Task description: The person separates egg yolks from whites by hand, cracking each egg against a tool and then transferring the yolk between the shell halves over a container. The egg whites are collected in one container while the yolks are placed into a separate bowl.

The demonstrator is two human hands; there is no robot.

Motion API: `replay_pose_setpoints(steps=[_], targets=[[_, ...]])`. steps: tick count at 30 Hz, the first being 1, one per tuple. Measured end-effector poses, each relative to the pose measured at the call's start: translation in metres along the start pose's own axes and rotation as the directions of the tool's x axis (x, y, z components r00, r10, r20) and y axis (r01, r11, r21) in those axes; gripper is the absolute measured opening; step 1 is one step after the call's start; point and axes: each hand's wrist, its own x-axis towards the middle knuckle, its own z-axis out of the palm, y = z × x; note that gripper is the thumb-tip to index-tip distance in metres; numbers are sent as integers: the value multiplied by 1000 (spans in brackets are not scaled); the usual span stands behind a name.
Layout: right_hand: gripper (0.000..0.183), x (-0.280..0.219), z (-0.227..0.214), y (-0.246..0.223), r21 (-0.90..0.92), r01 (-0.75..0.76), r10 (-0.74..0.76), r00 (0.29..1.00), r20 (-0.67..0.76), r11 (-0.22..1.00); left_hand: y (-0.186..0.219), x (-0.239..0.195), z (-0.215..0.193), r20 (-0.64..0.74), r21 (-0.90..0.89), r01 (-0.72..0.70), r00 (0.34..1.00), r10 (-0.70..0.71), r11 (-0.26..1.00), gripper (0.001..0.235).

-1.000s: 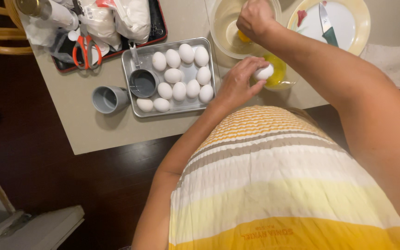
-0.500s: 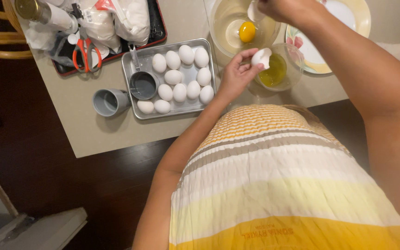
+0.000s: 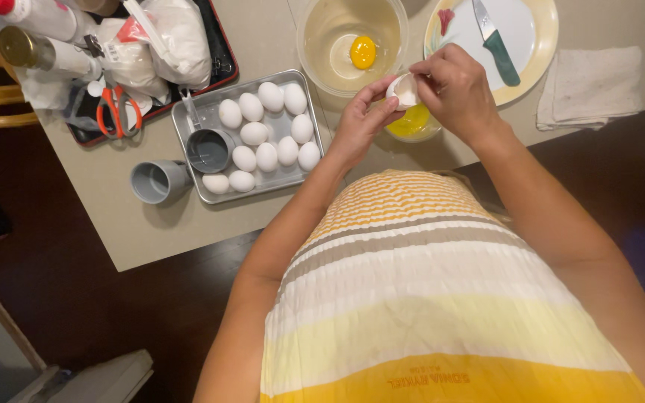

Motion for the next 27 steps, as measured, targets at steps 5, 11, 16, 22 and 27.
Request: replay_pose_setpoints(steps=[5, 11, 16, 22, 27], targets=[[11, -11, -6, 2, 3, -25, 25, 999, 33, 1000, -12, 1, 3, 30, 101, -47, 999, 44, 994, 49], [21, -19, -14, 18, 88, -138, 126, 985, 122, 987, -17, 5, 6, 69, 188, -58, 997, 45, 981, 54], [21, -30, -8, 35, 74, -260, 239, 947, 215, 963, -11, -2, 19, 85, 322, -107, 993, 84, 941, 69], [24, -40, -9, 120, 179, -406, 413, 911, -5, 896, 20, -22, 32, 150, 760, -250, 966, 213, 600, 60], [21, -44, -9, 175, 153, -558, 561, 828, 32, 815, 31, -36, 39, 339, 878, -429, 870, 357, 212, 35]])
